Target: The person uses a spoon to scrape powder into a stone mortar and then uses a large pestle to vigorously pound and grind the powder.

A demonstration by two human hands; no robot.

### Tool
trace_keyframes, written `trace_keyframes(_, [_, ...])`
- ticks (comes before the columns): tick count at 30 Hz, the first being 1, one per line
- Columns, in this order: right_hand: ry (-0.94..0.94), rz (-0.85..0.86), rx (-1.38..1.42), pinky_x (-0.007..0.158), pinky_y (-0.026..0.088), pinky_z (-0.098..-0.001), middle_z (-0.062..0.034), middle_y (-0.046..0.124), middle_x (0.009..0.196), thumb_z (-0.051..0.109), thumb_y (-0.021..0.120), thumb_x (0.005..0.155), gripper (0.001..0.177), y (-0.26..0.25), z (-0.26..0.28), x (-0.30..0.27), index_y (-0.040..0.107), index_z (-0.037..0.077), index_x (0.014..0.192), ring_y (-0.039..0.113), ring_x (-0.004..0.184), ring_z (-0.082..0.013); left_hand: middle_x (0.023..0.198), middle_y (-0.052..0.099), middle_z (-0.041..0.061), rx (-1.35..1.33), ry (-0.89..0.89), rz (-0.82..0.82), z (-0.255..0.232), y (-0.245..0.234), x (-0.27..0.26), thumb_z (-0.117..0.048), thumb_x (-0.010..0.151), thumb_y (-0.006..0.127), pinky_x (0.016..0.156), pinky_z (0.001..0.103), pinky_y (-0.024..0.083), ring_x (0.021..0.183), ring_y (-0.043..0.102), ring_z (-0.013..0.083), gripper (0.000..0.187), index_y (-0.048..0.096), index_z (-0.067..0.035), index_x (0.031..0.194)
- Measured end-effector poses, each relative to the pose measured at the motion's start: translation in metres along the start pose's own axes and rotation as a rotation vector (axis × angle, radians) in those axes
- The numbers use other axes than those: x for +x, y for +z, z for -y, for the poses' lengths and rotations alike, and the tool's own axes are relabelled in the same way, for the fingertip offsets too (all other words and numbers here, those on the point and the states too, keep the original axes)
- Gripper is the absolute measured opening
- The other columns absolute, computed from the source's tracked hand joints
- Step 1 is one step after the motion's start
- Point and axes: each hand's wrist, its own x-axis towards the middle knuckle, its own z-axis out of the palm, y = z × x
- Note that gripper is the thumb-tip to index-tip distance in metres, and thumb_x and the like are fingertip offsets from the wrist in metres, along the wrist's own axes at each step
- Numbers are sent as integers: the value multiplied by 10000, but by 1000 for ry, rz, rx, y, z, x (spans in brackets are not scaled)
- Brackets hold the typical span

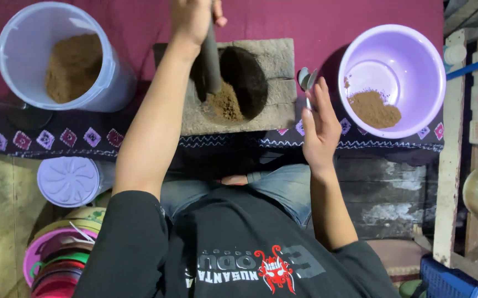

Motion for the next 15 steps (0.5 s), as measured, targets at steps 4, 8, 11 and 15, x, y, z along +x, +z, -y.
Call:
trace_keyframes(4, [-133, 208, -338, 1313, 337, -492, -196, 359, 1652, 110, 571, 1121, 471, 19, 14, 30, 424, 77, 1568, 362, 1565, -349, 584, 642, -6, 138, 203, 129, -19, 12, -19, -244, 945, 652, 588, 283, 628, 538, 680, 114, 166, 696, -106, 865])
trace_keyframes(8, [-118, 306, -364, 1277, 348, -508, -199, 385, 1631, 193, 573, 1116, 456, 38, 14, 41, 468, 46, 1534, 382, 1539, -366, 745, 611, 30, 88, 283, 251, -35, 10, -50, -222, 1005, 617, 675, 290, 609, 680, 669, 143, 171, 536, -119, 896])
trace_keyframes(11, [-104, 270, -451, 1194, 102, -785, -185, 494, 1581, 264, 551, 1122, 452, 46, 22, 51, 480, 84, 1530, 455, 1498, -387, 718, 657, 20, 168, 366, 305, -40, 2, -68, -381, 1036, 576, 712, 286, 563, 693, 682, 129, 351, 597, -93, 837])
trace_keyframes(15, [-203, 227, -167, 1324, 283, -639, -166, 413, 1655, 379, 445, 1201, 519, 59, 46, 80, 313, 104, 1622, 449, 1563, -383, 890, 633, 27, 254, 201, 382, -37, -10, -86, -812, 910, 291, 705, 269, 531, 763, 662, 161, 795, 608, -102, 1074])
